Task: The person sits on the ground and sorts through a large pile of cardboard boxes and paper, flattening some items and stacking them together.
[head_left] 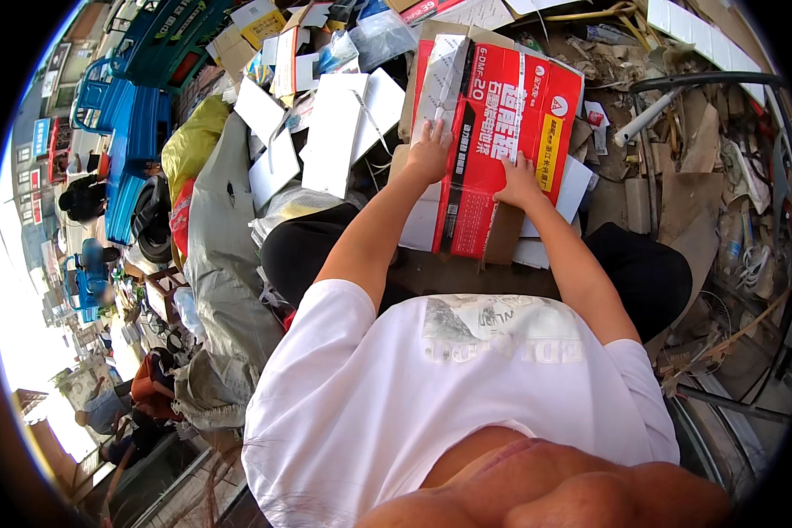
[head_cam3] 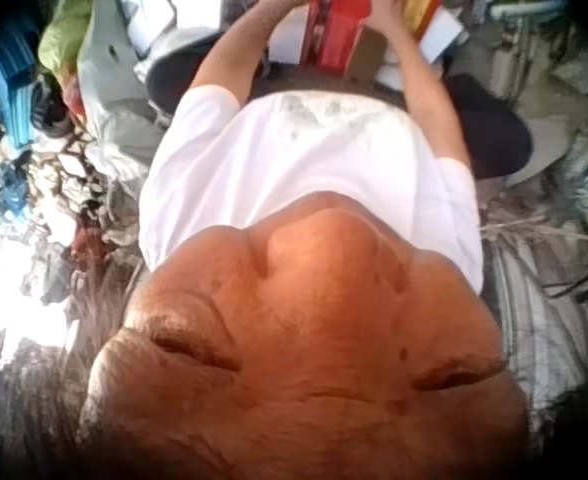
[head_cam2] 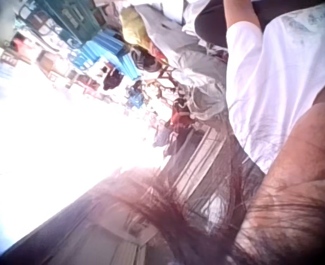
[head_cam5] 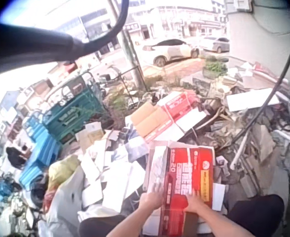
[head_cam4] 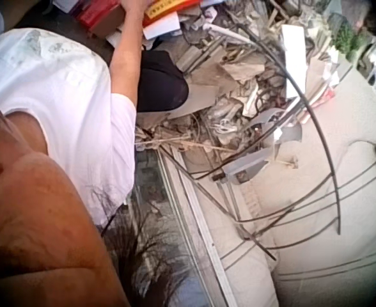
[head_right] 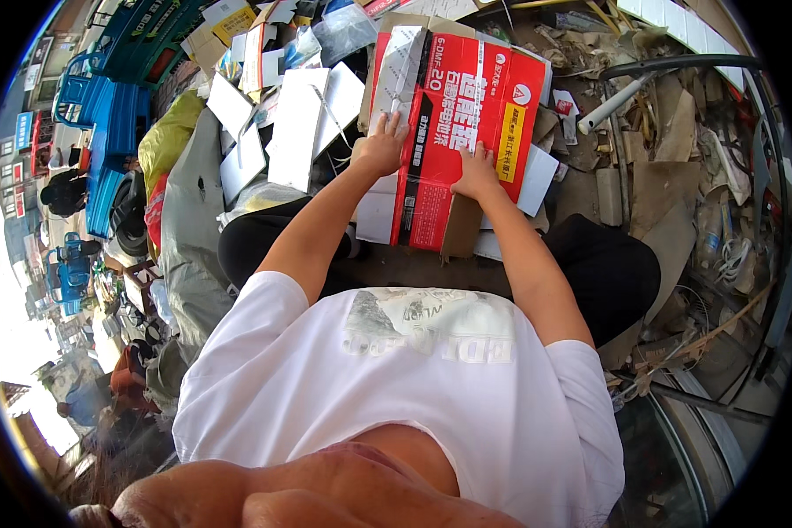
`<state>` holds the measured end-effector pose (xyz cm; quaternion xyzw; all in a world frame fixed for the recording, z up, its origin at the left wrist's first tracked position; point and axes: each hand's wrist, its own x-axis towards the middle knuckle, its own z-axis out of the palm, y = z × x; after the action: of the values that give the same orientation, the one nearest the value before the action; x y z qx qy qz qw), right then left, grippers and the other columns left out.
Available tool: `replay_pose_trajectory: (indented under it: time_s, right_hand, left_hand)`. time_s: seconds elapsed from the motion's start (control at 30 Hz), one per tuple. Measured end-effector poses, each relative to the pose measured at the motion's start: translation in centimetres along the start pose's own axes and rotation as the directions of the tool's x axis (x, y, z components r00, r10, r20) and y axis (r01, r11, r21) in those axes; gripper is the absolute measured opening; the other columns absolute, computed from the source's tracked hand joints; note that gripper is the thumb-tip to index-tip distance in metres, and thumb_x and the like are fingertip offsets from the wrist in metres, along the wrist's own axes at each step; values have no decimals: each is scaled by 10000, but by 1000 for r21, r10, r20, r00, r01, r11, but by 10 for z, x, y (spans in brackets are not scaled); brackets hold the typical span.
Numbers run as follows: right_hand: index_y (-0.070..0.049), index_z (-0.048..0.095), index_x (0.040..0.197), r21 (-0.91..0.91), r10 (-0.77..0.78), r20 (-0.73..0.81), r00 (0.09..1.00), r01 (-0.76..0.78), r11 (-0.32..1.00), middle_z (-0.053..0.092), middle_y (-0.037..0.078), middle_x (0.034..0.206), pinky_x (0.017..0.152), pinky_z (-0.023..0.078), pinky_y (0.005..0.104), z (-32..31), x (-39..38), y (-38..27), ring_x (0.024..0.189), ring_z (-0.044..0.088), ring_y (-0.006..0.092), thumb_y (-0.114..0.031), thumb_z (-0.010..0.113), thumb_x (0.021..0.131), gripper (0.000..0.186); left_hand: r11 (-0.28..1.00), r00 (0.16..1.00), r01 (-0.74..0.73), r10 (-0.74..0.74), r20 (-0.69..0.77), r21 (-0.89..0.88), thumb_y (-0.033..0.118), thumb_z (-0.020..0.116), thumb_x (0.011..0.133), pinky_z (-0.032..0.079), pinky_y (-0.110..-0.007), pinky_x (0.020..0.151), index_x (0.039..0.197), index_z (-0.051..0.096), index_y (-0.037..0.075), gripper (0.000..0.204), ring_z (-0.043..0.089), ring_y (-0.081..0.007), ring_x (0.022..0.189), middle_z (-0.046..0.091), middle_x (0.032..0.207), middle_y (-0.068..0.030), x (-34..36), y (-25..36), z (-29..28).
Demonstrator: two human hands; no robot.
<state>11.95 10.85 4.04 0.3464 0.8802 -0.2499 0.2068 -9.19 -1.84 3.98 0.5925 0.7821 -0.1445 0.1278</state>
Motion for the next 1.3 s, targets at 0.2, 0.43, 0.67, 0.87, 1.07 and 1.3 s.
replay_pose_trajectory:
  time_s: [0.2, 0.43, 0.67, 0.87, 1.07, 1.3]
  right_hand:
    - [-103, 360, 1497, -33, 82, 214, 973, -77, 996, 227, 330, 1535, 1125, 328, 536, -34, 18, -9, 1386, 285, 539, -587, 821, 608, 1112]
    - [-103, 189, 1553, -284, -85, 269, 959, 164, 945, 118, 339, 1562, 1060, 344, 650, -45, 5, -55, 1396, 201, 585, -547, 875, 551, 1294]
    - [-92, 36, 1563, -363, -41, 198, 979, 113, 925, 33, 367, 1555, 970, 486, 589, -3, 11, -57, 1407, 153, 585, -344, 903, 603, 1317]
    - [-102, 39, 1563, -322, -38, 162, 986, 89, 943, 38, 353, 1560, 970, 502, 553, -1, 4, -61, 1421, 150, 562, -315, 904, 617, 1299]
    - [-100, 27, 1561, -315, -34, 152, 988, 81, 946, 47, 350, 1558, 979, 502, 545, 1, 9, -62, 1423, 155, 550, -270, 904, 618, 1299]
    - [-84, 15, 1558, -335, -21, 141, 990, 68, 940, 53, 356, 1552, 985, 497, 548, 0, 7, -64, 1422, 154, 551, -262, 897, 630, 1292]
  left_hand:
    - [997, 994, 48, -42, 104, -57, 226, 571, 920, 350, -473, 1130, 1502, 336, 103, 640, 198, -480, 1452, 172, 1603, -223, 32, 10, 22]
    - [991, 1000, 27, -25, 18, -133, 189, 605, 890, 473, -451, 1023, 1498, 346, 107, 665, 196, -487, 1449, 152, 1607, -224, 24, 5, 23]
    - [999, 999, 13, -15, -32, -52, 168, 610, 870, 562, -428, 862, 1340, 535, 94, 482, 461, -428, 1290, 482, 1408, -194, 30, 14, -6]
    - [871, 506, 58, -447, -738, -488, 73, 566, 812, 493, -416, 848, 1135, 640, 105, 333, 576, -312, 992, 656, 1041, -105, 57, -113, -47]
    - [588, 583, 589, -784, -212, -555, 187, 696, 706, 237, -486, 1158, 1495, 253, -7, 925, 328, -397, 1378, 384, 1477, -226, -3, -199, 66]
    - [782, 804, 550, -591, -69, -294, 434, 794, 694, 128, -599, 1173, 1567, 111, 142, 1147, 144, -436, 1468, 157, 1595, -214, -26, -132, 90]
